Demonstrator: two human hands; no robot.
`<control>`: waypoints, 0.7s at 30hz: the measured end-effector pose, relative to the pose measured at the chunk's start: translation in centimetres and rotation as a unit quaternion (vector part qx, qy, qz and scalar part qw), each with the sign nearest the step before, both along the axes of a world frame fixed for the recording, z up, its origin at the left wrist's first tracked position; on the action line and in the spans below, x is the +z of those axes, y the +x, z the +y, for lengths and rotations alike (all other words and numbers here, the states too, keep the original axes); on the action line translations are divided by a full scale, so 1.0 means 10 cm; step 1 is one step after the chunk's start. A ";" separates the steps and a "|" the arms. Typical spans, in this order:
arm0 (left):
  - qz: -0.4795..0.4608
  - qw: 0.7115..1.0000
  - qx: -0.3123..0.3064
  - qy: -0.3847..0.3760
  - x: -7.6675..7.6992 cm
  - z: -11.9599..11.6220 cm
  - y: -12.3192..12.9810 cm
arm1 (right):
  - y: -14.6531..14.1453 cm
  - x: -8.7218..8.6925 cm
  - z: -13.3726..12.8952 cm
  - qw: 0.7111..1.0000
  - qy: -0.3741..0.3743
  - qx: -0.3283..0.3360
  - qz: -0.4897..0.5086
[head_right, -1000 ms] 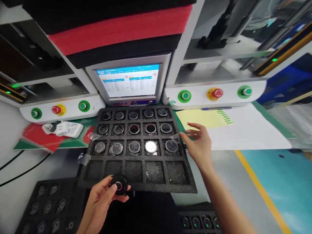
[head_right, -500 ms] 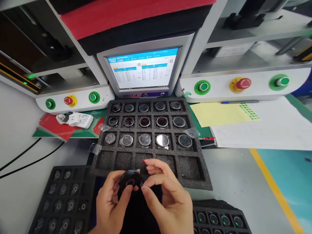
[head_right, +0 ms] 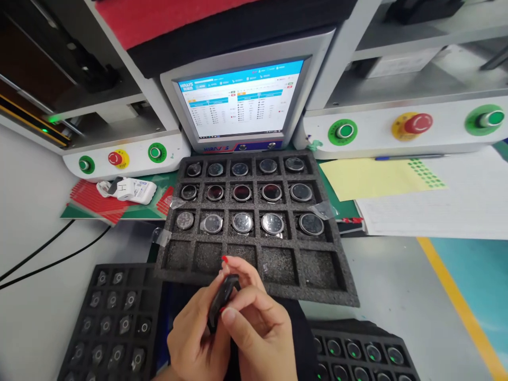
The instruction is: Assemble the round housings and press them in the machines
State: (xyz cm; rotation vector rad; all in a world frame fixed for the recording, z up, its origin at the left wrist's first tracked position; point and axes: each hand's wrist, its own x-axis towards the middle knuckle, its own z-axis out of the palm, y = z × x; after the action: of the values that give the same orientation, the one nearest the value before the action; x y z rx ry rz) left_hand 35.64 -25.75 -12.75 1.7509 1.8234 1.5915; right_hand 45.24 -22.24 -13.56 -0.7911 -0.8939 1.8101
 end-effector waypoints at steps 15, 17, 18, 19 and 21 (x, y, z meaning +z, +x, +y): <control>0.019 1.000 -0.004 0.002 -0.04 -0.01 -0.01 | 0.01 -0.05 -0.07 0.998 -0.022 0.040 0.051; 0.028 1.000 -0.001 0.003 -0.07 -0.03 0.00 | 0.01 -0.04 -0.08 0.997 -0.028 0.042 0.062; 0.034 0.999 0.004 0.005 -0.09 -0.04 0.01 | 0.00 -0.04 -0.08 0.996 -0.033 0.043 0.069; 0.038 0.999 0.010 0.004 -0.10 -0.04 0.01 | 0.00 -0.03 -0.09 0.995 -0.039 0.046 0.074; 0.048 0.999 0.017 0.004 -0.13 -0.06 0.02 | 0.00 -0.03 -0.11 0.995 -0.046 0.047 0.074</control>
State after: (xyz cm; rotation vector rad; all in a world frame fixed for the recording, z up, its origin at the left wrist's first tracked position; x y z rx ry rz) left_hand 35.86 -26.31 -14.01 1.8414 1.9011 1.5547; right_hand 45.24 -23.29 -13.82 -0.6714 -0.7671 1.9755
